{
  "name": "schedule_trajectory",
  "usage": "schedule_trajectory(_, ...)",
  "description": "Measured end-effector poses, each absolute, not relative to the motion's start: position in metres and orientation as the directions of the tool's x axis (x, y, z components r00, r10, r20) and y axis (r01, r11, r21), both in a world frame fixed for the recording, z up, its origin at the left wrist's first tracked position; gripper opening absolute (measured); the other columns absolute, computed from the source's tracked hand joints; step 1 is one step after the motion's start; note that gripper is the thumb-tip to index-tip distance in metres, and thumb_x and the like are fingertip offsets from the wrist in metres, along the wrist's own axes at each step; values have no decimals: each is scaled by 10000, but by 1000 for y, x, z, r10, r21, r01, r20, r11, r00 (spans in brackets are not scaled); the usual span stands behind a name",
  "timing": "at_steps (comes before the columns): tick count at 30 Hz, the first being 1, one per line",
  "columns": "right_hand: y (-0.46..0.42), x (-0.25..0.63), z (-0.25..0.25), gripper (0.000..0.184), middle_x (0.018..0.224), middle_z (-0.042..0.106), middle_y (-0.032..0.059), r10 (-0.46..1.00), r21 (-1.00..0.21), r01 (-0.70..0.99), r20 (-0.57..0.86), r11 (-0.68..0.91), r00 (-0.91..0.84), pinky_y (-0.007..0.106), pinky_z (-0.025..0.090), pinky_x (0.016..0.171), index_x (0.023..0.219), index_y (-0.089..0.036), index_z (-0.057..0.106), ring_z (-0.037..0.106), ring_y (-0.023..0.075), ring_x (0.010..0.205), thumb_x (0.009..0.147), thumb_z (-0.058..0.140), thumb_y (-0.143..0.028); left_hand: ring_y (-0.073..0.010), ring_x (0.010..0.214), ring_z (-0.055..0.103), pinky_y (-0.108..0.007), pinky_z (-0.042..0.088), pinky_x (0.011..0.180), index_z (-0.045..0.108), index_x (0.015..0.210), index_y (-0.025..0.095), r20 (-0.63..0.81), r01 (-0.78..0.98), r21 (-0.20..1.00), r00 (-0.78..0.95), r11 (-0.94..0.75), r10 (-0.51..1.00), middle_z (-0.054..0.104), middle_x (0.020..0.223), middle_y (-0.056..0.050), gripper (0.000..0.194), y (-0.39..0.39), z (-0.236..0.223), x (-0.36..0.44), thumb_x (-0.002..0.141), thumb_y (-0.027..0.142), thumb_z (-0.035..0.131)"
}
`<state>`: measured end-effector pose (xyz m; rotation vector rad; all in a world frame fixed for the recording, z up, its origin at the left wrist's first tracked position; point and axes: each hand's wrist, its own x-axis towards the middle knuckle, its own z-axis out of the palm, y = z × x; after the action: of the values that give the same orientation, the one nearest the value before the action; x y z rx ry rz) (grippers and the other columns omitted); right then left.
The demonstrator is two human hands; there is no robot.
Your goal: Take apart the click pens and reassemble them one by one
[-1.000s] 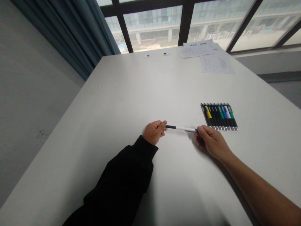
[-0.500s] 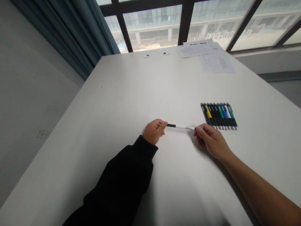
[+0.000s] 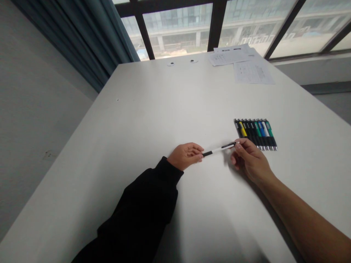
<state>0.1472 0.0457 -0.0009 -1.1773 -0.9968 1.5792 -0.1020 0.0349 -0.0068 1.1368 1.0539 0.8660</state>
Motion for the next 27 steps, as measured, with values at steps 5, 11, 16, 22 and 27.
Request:
schedule_trajectory(5, 43, 149, 1, 263, 573, 567, -59, 947, -967, -121, -187, -224, -260, 205, 340, 389, 979, -265, 582, 479, 116, 457, 883, 713, -472, -117, 682, 648, -243, 490, 647, 707, 1040, 111, -269, 30, 948, 606, 317, 748, 700, 785, -31, 425, 24, 2, -85, 665, 220, 873)
schedule_trajectory(11, 32, 143, 7, 242, 910, 684, 59, 876, -963, 235, 5, 135, -483, 293, 466, 599, 1057, -210, 701, 575, 146, 654, 893, 702, -387, -97, 655, 621, -244, 489, 645, 613, 821, 132, -215, -97, 946, 523, 308, 825, 678, 771, -14, 333, 22, -4, -76, 676, 268, 881)
schedule_trajectory(16, 28, 143, 3, 263, 685, 611, -4, 861, -933, 322, -28, 159, -507, 270, 404, 538, 1050, -194, 690, 508, 136, 580, 904, 693, -413, -136, 691, 662, -288, 520, 660, 591, 787, 133, -96, -127, 982, 310, 141, 946, 718, 833, -68, 356, 25, -12, -79, 679, 291, 891)
schedule_trajectory(22, 26, 143, -1, 240, 673, 622, -4, 895, -919, 344, 21, 192, -445, 272, 409, 537, 992, -192, 704, 511, 138, 572, 875, 725, -401, -157, 759, 691, -298, 538, 693, 611, 769, 129, -48, -174, 980, 256, 95, 966, 737, 858, -78, 363, 25, -12, -72, 658, 299, 912)
schedule_trajectory(27, 26, 141, 1, 172, 659, 632, -5, 910, -921, 318, 82, 225, -407, 275, 434, 531, 984, -198, 685, 551, 141, 551, 916, 681, -356, -168, 784, 700, -313, 547, 731, 619, 813, 130, -90, -206, 969, 232, 140, 968, 727, 870, -75, 367, 22, -10, -65, 688, 339, 893)
